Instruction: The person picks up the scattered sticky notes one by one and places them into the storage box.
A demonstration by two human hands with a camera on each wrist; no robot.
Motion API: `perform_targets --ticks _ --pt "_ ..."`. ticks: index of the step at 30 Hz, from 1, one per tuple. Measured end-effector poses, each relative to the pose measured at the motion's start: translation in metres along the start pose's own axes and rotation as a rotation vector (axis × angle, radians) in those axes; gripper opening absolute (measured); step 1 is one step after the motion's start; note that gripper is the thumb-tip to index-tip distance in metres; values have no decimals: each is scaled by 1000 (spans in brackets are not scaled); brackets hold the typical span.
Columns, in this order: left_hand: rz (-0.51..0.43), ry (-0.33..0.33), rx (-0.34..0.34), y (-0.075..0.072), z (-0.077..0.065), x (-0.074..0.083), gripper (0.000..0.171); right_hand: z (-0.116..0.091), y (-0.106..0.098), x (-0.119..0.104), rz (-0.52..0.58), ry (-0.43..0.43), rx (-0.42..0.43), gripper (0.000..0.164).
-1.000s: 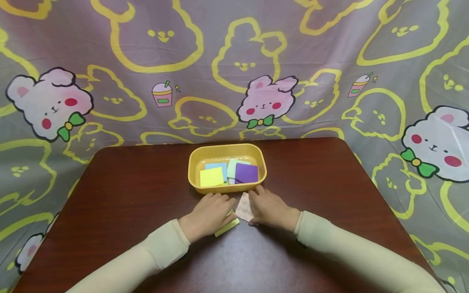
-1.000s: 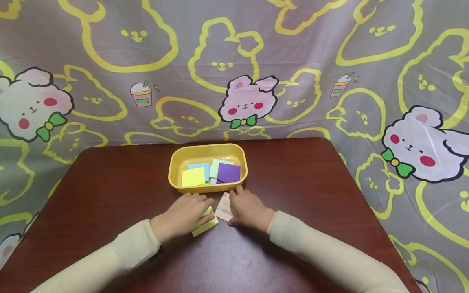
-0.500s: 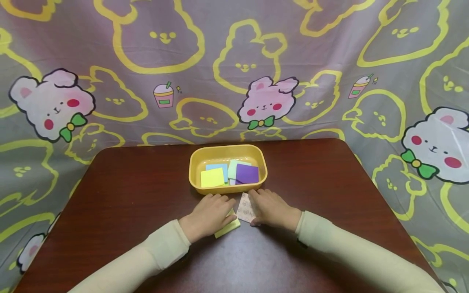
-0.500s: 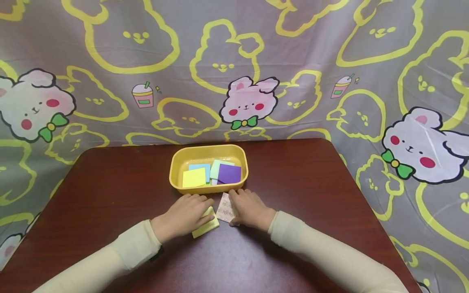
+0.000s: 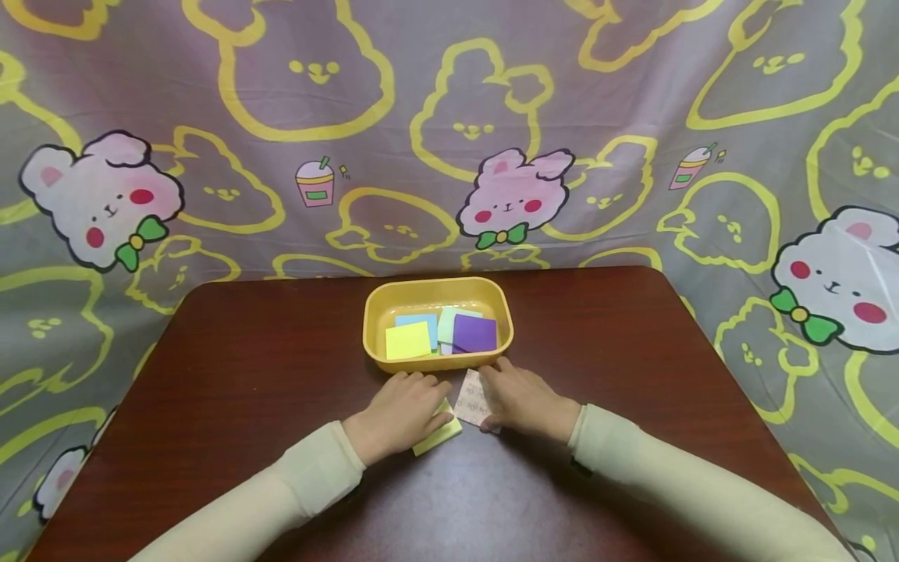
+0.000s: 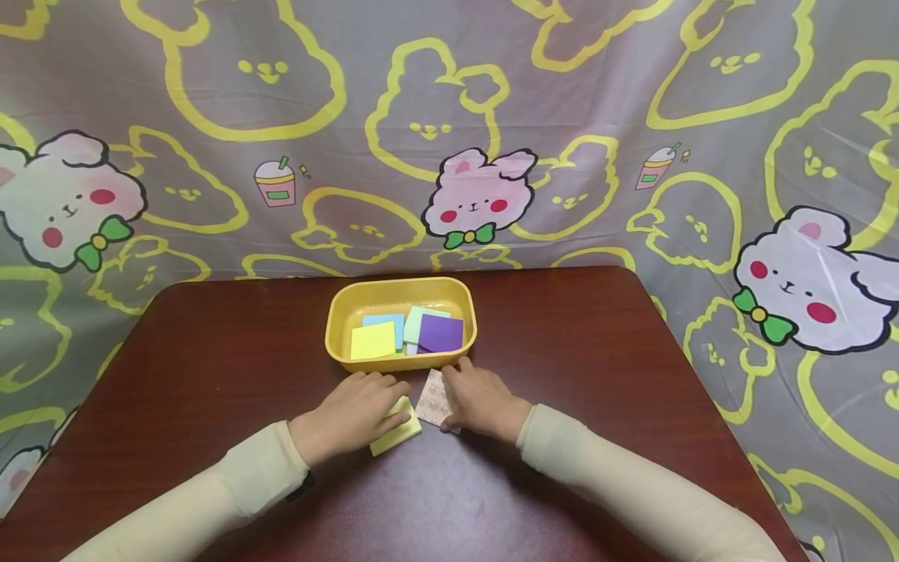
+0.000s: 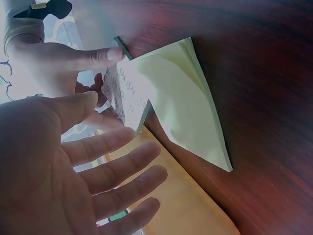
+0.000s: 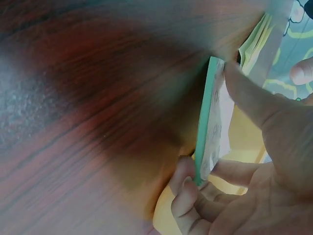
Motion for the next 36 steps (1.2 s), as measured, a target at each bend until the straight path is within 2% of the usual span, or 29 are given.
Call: perform_targets --ticks 6,11,17,28,36 --pt "0 10 11 0 0 1 26 1 -2 1 -4 -13 40 49" --pt "0 13 6 0 1 1 26 1 -6 1 10 -42 71 27" --pt "-5 13 26 -2 2 1 25 0 -11 2 56 -46 68 6" --pt "-49 13 78 -10 8 3 24 -4 -23 0 114 -77 102 9" --pt "-72 33 87 -14 13 5 28 -5 -32 -1 105 -92 140 7"
Point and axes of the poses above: each hand's wrist, its own z-axis towards the middle knuckle, its own y-axis out of the palm, x = y × z, the point moved 4 cm from there along z, towards the middle knuckle, and after that the axes turned 8 degrees about -y, right-handed, at the moved point
